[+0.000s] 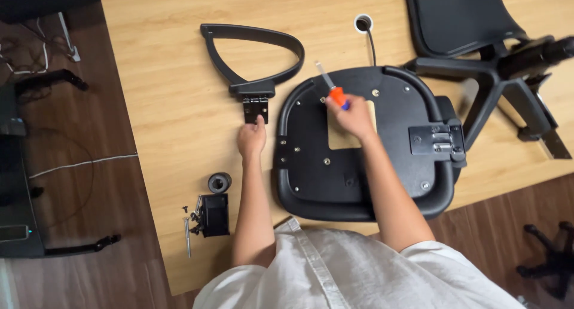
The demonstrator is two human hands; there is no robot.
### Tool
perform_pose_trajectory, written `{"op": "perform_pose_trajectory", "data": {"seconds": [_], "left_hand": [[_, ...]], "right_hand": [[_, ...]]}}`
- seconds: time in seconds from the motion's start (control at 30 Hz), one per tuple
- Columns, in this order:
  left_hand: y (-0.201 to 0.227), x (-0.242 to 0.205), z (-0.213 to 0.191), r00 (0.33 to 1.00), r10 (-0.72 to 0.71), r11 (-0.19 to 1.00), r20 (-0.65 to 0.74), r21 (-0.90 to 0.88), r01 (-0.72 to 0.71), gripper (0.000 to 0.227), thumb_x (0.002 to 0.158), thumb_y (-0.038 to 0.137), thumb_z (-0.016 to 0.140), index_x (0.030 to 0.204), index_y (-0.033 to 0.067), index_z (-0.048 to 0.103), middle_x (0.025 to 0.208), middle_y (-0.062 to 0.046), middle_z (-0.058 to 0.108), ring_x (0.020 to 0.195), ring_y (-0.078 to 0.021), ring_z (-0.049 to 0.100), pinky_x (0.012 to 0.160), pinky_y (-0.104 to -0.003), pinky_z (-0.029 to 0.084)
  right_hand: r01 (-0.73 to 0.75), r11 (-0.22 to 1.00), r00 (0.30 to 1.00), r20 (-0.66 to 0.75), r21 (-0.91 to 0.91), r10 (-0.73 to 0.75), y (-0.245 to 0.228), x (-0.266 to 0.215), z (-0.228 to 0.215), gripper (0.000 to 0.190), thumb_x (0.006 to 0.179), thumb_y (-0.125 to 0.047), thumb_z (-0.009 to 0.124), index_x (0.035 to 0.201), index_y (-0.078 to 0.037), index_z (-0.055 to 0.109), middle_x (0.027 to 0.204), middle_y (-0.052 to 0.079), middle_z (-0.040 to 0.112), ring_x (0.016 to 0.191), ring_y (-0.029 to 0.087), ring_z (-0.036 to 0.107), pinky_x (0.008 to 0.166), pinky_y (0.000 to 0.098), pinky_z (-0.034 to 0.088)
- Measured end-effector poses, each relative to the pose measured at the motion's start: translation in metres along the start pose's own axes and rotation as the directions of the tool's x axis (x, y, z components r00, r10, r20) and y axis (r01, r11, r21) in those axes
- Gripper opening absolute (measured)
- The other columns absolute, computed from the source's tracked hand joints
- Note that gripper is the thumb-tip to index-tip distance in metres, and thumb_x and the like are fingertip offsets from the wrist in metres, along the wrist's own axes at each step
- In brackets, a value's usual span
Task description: The person assembles an office chair seat on a wooden table. They align a metal seat mounting plate against the underside of the seat cushion, position screws, and drive them in with a screwdriver, then begin attaching an armrest to the seat.
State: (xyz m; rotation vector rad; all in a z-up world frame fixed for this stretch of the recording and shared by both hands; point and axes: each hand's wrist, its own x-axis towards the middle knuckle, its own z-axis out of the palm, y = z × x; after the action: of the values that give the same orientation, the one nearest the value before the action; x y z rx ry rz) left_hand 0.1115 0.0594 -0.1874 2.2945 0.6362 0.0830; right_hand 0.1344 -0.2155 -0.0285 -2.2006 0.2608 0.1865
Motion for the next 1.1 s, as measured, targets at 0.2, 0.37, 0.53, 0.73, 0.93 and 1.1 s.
{"op": "perform_pose_trajectory", "data": {"seconds": [0.2, 0.37, 0.53, 0.73, 0.93, 1.1], "left_hand": [[-0.026, -0.031, 0.042, 0.809, -0.157, 0.981, 0.566, -0.005, 0.193, 0.095, 0.092, 0.079, 0.039, 0.087, -0.0086, 0.074, 0.101, -0.031, 0.074, 0.105, -0.0403, 0.072, 0.099, -0.046, 0.051], [0.005, -0.045, 0.035, 0.811, -0.204, 0.973, 0.549, 0.024, 0.229, 0.103, 0.091, 0.084, 0.033, 0.098, -0.0103, 0.075, 0.111, -0.033, 0.07, 0.117, -0.0413, 0.065, 0.107, -0.045, 0.046], [0.021, -0.043, 0.049, 0.848, -0.287, 0.952, 0.445, 0.034, 0.304, 0.105, 0.084, 0.086, 0.037, 0.136, -0.0024, 0.057, 0.137, -0.034, 0.053, 0.131, -0.0457, 0.05, 0.111, -0.048, 0.038], [0.042, -0.041, 0.045, 0.848, -0.363, 0.905, 0.386, -0.069, 0.419, 0.108, 0.087, 0.084, 0.043, 0.139, -0.0095, 0.054, 0.14, -0.03, 0.058, 0.134, -0.0415, 0.055, 0.111, -0.048, 0.044], [0.003, -0.019, 0.069, 0.836, -0.292, 0.928, 0.465, -0.075, 0.365, 0.107, 0.097, 0.081, 0.045, 0.135, -0.0186, 0.054, 0.135, -0.034, 0.062, 0.13, -0.0384, 0.06, 0.111, -0.043, 0.046], [0.047, -0.043, 0.015, 0.831, -0.321, 0.881, 0.454, -0.179, 0.438, 0.087, 0.097, 0.066, 0.043, 0.139, -0.0089, 0.053, 0.131, -0.024, 0.066, 0.118, -0.0367, 0.067, 0.097, -0.047, 0.054]], "right_hand": [[0.012, 0.879, 0.883, -0.407, -0.476, -0.233, 0.024, -0.017, -0.079, 0.04, 0.089, -0.043, 0.079, 0.089, -0.003, 0.078, 0.088, 0.021, 0.072, 0.086, 0.041, 0.068, 0.079, 0.0478, 0.053], [0.002, 0.786, 0.745, -0.524, -0.618, -0.414, 0.079, -0.007, -0.126, 0.035, 0.086, -0.038, 0.079, 0.087, -0.003, 0.08, 0.105, 0.026, 0.072, 0.101, 0.046, 0.066, 0.091, 0.0529, 0.049], [-0.254, 0.884, 0.856, -0.516, -0.393, 0.016, 0.107, 0.005, -0.154, 0.049, 0.091, -0.045, 0.076, 0.098, 0.003, 0.071, 0.098, 0.029, 0.071, 0.096, 0.046, 0.068, 0.088, 0.0514, 0.052], [-0.336, 0.917, 0.907, -0.337, -0.214, 0.253, 0.088, 0.011, -0.18, 0.055, 0.081, -0.048, 0.082, 0.095, 0.004, 0.07, 0.098, 0.026, 0.073, 0.098, 0.04, 0.07, 0.09, 0.0472, 0.054], [-0.314, 0.896, 0.916, -0.346, -0.312, 0.201, 0.12, 0.026, -0.176, 0.048, 0.071, -0.032, 0.09, 0.104, -0.003, 0.074, 0.102, 0.024, 0.073, 0.102, 0.04, 0.069, 0.09, 0.0456, 0.053], [-0.194, 0.943, 0.918, -0.39, -0.271, 0.077, 0.096, 0.002, -0.183, 0.043, 0.071, -0.028, 0.091, 0.101, -0.003, 0.072, 0.097, 0.022, 0.074, 0.098, 0.04, 0.07, 0.088, 0.0463, 0.054]]}}
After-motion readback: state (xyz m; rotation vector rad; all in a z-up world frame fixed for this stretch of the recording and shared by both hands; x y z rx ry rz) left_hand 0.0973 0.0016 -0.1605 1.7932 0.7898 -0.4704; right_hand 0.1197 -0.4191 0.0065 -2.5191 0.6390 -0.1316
